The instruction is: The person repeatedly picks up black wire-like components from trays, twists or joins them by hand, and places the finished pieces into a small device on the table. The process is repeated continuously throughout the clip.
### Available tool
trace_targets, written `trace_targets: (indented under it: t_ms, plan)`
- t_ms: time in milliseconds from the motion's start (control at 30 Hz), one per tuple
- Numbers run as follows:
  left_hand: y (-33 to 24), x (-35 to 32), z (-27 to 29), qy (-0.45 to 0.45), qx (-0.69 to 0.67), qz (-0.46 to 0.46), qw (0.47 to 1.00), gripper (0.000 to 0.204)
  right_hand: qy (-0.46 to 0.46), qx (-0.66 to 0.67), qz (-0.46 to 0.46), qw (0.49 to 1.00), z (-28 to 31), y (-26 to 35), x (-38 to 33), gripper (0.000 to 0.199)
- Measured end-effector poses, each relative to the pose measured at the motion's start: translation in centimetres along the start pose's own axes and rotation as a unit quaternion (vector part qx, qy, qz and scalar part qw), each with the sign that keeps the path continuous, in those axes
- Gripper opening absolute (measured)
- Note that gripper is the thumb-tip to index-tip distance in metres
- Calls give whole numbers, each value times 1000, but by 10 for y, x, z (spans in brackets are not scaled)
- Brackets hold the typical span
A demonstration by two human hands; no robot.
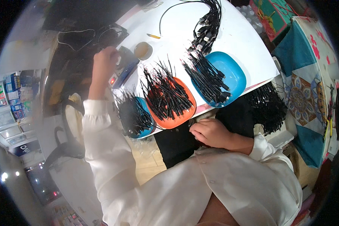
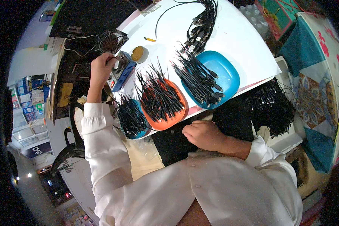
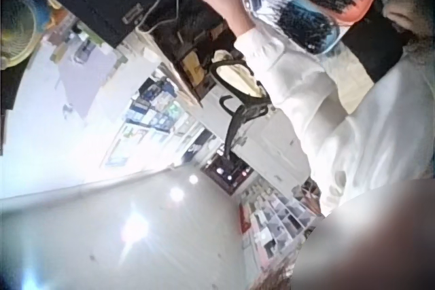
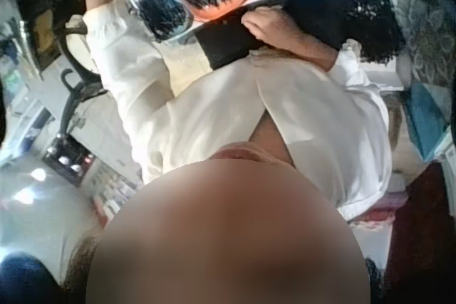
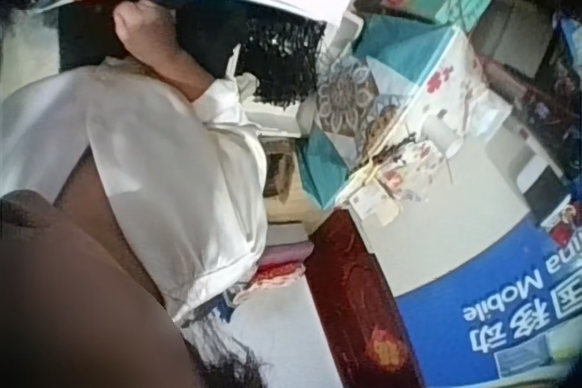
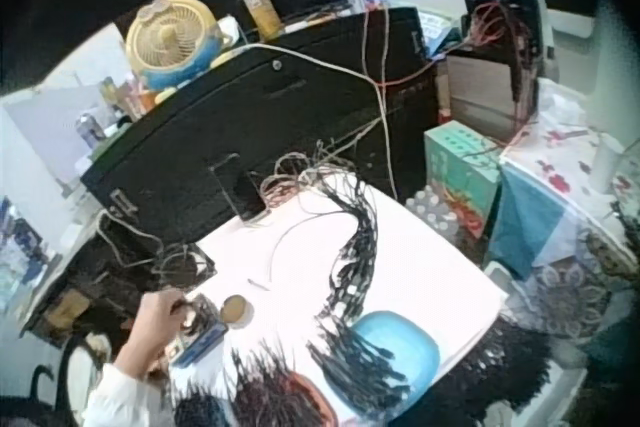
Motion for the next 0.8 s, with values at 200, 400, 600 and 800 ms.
trace_targets:
  t_ms: [200, 400, 600, 800]
  plan:
    - [38, -40, 7, -9, -10, 51, 999, 7, 30, 19, -17, 999, -6, -2, -1, 6]
    - [52, -35, -2, -11, 10, 0, 1000, 7, 27, 22, -18, 999, -10, -3, -1, 7]
    - [51, -28, -8, -5, 40, -23, 999, 9, 56, 7, -28, 998, -8, -3, -2, 6]
    - [49, -25, -9, 6, 57, -18, 998, 10, 46, -17, 11, 999, -6, -2, -1, 7]
Point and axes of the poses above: each hand's wrist, its own x-axis towards the middle knuckle, its own z-axis out of the back of the hand, y = z × x, the point moved 1 cm from there along x, towards the middle knuckle, and after that the axes turned 3 degrees about y, right-handed, at the moved point
